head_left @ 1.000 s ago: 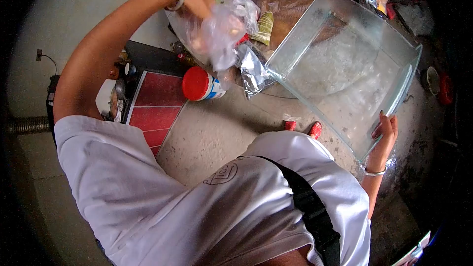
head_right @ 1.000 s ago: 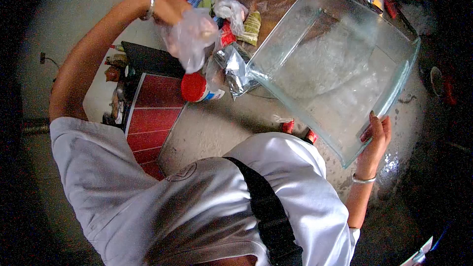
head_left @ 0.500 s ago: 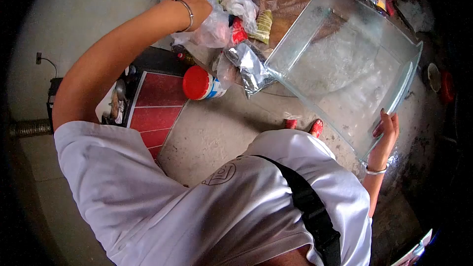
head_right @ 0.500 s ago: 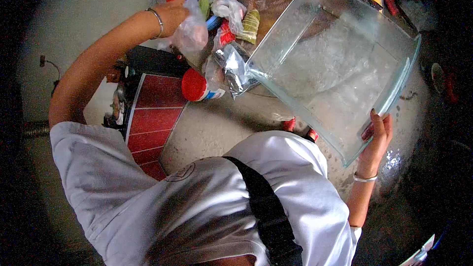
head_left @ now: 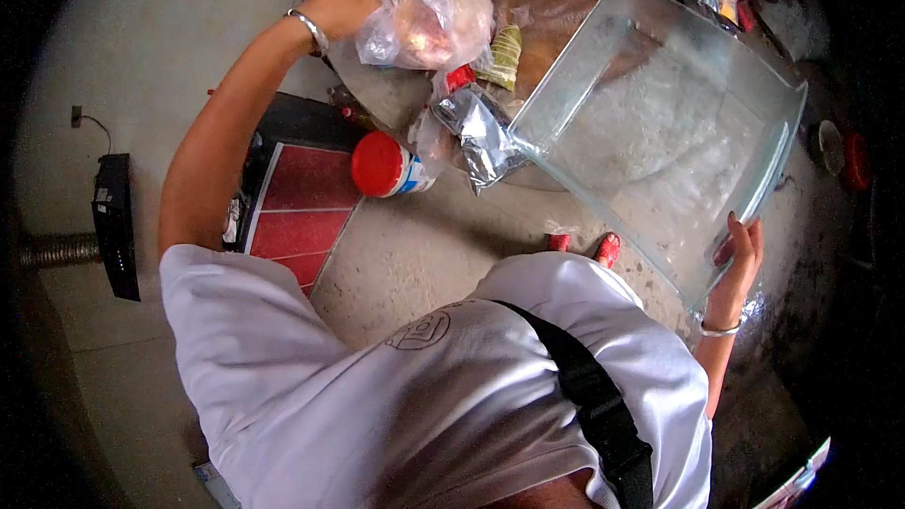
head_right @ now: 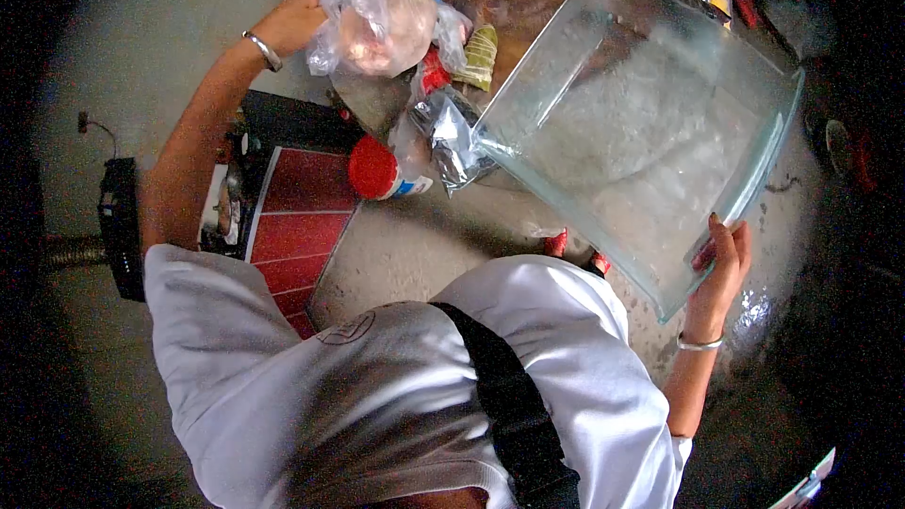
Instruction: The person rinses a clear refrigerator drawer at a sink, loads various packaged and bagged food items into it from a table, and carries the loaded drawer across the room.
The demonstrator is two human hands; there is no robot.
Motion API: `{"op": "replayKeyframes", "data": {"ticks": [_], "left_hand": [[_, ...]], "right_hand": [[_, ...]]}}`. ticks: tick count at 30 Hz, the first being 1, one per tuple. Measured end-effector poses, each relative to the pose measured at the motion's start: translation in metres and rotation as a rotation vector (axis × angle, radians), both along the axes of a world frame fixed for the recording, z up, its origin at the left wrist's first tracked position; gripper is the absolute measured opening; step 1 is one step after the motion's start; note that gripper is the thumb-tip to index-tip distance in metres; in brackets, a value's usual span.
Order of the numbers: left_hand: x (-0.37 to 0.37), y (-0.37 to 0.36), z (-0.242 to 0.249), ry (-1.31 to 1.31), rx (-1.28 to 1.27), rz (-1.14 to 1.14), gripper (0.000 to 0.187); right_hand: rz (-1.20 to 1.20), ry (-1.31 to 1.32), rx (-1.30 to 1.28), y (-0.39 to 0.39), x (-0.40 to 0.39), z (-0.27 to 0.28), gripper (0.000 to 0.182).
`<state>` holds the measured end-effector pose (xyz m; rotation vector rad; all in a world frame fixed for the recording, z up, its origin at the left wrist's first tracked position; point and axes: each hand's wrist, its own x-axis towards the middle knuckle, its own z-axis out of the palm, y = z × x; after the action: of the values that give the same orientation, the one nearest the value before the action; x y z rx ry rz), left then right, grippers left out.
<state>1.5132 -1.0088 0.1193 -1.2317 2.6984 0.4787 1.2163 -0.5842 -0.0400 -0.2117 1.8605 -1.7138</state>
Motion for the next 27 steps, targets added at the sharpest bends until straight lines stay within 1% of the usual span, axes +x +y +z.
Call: {"op": "replayKeyframes", "data": {"ticks": [1,3,6,7,8,10,11,13,16,18,21,23,25,27], "left_hand": [[0.001,0.002,0.000,0.072,0.035,0.052,0.026],[-0.003,0.029,0.007,0.217,0.106,0.153,0.026],[0.005,0.047,-0.002,0.463,0.245,0.128,0.025],[0.004,0.056,-0.001,0.436,0.185,0.108,0.023],[0.009,0.057,-0.006,0.638,0.471,0.123,0.021],[0.011,0.066,-0.012,0.710,0.438,0.174,0.020],[0.009,0.074,-0.016,0.790,0.396,0.152,0.020],[0.020,0.058,-0.038,0.762,0.102,-0.108,0.020],[0.030,0.050,-0.044,0.907,0.501,-0.036,0.021],[0.017,0.067,-0.042,0.957,0.544,-0.051,0.023],[0.009,0.083,-0.040,0.872,0.318,-0.055,0.023],[0.011,0.081,-0.043,0.874,0.300,-0.058,0.022],[0.018,0.071,-0.050,0.938,0.420,-0.050,0.022],[0.017,0.071,-0.048,0.859,0.197,-0.122,0.021]], "right_hand": [[0.000,0.006,0.000,0.001,0.000,-0.001,0.014],[0.002,0.001,-0.010,0.002,0.000,-0.002,0.015],[0.010,-0.017,-0.026,0.003,-0.001,-0.003,0.015],[0.017,-0.013,-0.024,0.004,-0.001,-0.003,0.015],[0.025,-0.009,-0.022,0.005,-0.001,-0.003,0.015],[0.010,0.032,-0.009,0.003,0.001,-0.001,0.018],[0.005,0.051,-0.001,0.003,0.002,0.000,0.019],[-0.001,0.022,0.005,0.004,0.001,0.001,0.020],[0.003,0.001,0.006,0.004,0.001,0.000,0.020],[0.009,-0.001,0.003,0.005,0.001,-0.001,0.020],[0.007,0.012,-0.011,0.005,0.001,-0.004,0.020],[0.000,0.036,-0.022,0.003,0.000,-0.006,0.020],[-0.002,0.031,-0.018,0.001,0.001,-0.005,0.020],[-0.003,0.022,-0.024,0.001,0.001,-0.006,0.020]]}}
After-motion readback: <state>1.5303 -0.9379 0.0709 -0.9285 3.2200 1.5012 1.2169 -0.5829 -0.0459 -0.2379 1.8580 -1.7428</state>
